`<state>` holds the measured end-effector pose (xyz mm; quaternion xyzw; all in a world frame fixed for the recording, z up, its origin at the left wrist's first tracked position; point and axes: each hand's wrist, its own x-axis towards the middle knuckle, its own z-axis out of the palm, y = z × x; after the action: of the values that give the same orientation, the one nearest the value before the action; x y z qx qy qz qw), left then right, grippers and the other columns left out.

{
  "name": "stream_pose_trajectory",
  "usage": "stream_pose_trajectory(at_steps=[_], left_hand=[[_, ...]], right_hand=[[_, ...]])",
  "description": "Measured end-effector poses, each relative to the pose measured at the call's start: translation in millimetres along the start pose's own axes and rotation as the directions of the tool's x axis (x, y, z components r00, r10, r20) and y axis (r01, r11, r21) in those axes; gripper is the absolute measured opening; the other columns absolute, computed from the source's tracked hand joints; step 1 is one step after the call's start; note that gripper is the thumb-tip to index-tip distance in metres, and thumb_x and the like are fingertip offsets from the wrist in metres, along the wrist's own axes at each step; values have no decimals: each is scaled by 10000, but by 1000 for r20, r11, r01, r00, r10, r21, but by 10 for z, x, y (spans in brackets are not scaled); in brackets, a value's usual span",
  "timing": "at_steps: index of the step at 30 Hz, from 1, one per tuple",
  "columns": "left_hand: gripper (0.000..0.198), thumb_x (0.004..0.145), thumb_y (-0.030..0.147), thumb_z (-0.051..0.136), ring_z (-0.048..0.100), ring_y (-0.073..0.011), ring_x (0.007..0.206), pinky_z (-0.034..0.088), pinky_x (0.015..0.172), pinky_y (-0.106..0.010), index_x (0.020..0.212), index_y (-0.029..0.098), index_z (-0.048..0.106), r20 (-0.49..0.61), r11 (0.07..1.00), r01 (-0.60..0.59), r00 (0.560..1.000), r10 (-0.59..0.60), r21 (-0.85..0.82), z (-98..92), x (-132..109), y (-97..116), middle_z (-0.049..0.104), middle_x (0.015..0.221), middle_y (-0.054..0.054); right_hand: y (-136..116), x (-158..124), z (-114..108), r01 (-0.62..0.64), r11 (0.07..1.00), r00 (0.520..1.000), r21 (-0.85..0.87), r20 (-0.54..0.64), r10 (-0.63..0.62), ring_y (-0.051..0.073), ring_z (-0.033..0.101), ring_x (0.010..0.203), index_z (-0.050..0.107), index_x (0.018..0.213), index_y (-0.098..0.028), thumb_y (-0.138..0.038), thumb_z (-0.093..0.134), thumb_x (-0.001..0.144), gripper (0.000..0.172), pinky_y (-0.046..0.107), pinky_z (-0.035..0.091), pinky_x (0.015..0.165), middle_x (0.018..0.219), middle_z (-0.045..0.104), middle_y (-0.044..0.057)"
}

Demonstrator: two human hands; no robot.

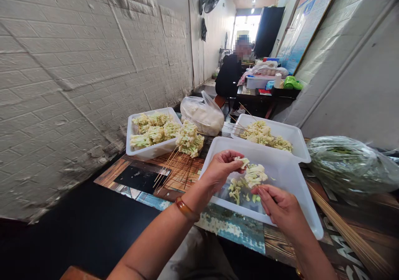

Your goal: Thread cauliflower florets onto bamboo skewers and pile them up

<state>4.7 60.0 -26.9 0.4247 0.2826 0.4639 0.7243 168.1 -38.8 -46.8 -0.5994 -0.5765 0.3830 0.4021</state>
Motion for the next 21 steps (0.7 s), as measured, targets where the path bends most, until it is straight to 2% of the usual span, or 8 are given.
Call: stream_pose_trajectory(at_steps=[8,13,18,21], left_hand=[[374,577,302,826,567,-94,554,456,580,-248,845,113,648,63,997,68,996,-67,-22,-18,-16,8,631,664,-9],[363,594,301,818,586,-111,628,473,581,-246,846,119,631,89,994,88,993,-83,-62,-19,-32,27,640,723,-24],[434,613,325,809,612,-122,656,466,585,-237,952,119,632,106,990,128,987,-121,-58,-37,-41,28,668,775,-53],[407,603,353,812,603,-103,607,436,542,-216,888,118,640,123,986,162,980,-157,-36,-56,-38,20,660,776,-45]], right_hand=[[-11,-41,25,32,999,999,22,-34,-32,83,327,392,694,823,-146,-538,486,861,445,217,260,388,466,394,-52],[-42,-55,32,29,999,998,15,-54,-28,85,334,400,695,817,-147,-545,492,853,448,218,255,390,470,400,-49],[-59,-54,31,30,999,998,-13,-60,-31,96,335,406,684,817,-152,-562,467,857,466,227,271,394,479,396,-48],[-62,-53,31,24,999,998,-24,-63,-25,102,360,412,682,812,-159,-567,467,853,464,230,288,408,478,406,-45]])
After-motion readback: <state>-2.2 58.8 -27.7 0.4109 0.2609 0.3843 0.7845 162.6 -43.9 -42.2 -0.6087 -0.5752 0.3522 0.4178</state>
